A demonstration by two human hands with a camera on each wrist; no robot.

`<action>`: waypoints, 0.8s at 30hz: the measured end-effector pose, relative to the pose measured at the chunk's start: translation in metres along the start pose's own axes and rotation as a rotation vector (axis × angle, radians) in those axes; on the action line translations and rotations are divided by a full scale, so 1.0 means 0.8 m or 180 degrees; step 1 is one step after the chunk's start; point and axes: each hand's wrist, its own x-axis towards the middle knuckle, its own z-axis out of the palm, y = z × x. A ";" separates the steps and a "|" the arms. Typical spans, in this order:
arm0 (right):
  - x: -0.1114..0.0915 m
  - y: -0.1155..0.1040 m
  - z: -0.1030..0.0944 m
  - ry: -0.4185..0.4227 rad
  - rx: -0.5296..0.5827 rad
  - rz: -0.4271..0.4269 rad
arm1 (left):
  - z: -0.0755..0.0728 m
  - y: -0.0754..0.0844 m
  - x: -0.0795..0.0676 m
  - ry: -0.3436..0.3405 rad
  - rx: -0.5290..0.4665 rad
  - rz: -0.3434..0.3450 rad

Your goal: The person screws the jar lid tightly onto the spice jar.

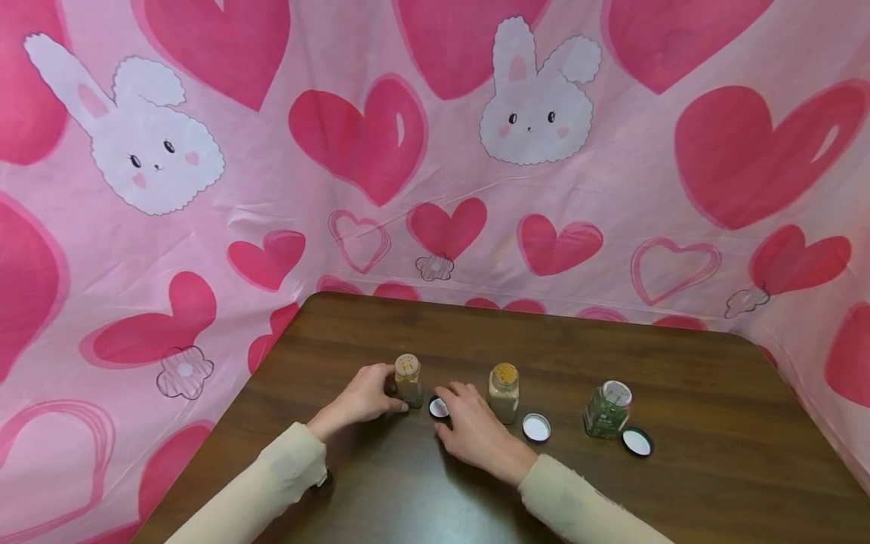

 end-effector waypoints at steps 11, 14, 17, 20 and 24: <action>0.005 0.000 0.003 -0.0010 -0.0100 -0.0032 | -0.003 0.009 -0.001 0.0017 -0.0017 -0.0082; 0.005 -0.001 0.005 -0.0001 -0.0147 -0.0032 | -0.002 0.010 -0.001 0.0005 -0.0005 -0.0138; 0.005 0.000 0.007 0.0005 -0.0159 -0.0025 | -0.003 0.011 -0.001 0.0014 -0.0010 -0.0137; 0.005 0.000 0.008 0.0009 -0.0178 -0.0026 | -0.003 0.011 -0.001 0.0014 -0.0045 -0.0110; 0.005 0.000 0.009 -0.0012 -0.0199 -0.0021 | -0.002 0.008 -0.001 0.0000 -0.0068 -0.0114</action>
